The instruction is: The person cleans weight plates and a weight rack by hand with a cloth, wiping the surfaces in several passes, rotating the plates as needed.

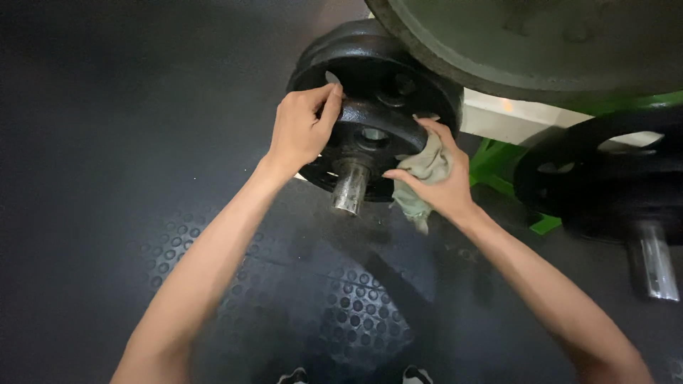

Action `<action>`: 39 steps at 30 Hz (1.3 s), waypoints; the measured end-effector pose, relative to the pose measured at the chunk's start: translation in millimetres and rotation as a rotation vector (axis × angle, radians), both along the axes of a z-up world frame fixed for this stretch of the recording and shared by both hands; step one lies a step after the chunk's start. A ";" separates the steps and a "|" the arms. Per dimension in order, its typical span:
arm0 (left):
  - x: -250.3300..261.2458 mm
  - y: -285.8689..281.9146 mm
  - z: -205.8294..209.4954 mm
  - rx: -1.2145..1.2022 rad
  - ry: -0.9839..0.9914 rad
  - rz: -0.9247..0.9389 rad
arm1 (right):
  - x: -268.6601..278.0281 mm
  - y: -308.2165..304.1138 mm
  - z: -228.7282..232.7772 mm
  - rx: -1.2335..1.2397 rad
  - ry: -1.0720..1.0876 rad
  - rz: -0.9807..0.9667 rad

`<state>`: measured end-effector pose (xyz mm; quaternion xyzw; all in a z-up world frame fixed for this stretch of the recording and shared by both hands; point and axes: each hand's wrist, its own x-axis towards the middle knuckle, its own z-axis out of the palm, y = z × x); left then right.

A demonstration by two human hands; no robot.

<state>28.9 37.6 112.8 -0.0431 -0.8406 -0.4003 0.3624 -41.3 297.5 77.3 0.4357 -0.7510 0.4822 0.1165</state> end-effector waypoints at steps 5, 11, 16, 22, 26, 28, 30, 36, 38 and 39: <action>-1.0 -1.0 -1.3 -0.004 -0.006 0.013 | -16.3 5.1 0.1 0.014 -0.111 0.104; -3.1 -1.6 -3.6 -0.024 0.107 -0.031 | -39.5 12.3 -3.4 0.088 -0.346 0.234; -1.6 -0.4 -3.8 -0.022 0.025 0.034 | -33.1 6.0 -19.0 -0.045 -0.370 0.219; -3.1 -1.5 -5.1 -0.025 0.058 0.018 | -7.2 6.0 -82.2 -0.214 -0.067 -0.070; -0.5 1.5 -1.6 -0.010 -0.079 0.053 | -10.4 24.9 -140.7 -0.216 -0.127 -0.008; 1.1 2.8 0.4 -0.013 0.043 0.015 | -27.3 45.8 -198.3 0.056 -0.436 -0.033; 0.0 1.7 -1.9 -0.018 0.014 0.029 | -18.9 42.6 -177.9 0.059 -0.503 -0.014; -0.8 1.4 -3.7 -0.022 0.005 0.050 | -0.7 16.4 -57.4 -0.154 -0.217 0.048; 0.0 1.6 -3.3 -0.015 0.012 0.056 | 1.5 5.4 -21.5 -0.135 -0.111 0.016; 0.7 1.9 -2.6 -0.004 0.015 0.041 | 3.6 0.2 -4.7 -0.071 -0.076 0.012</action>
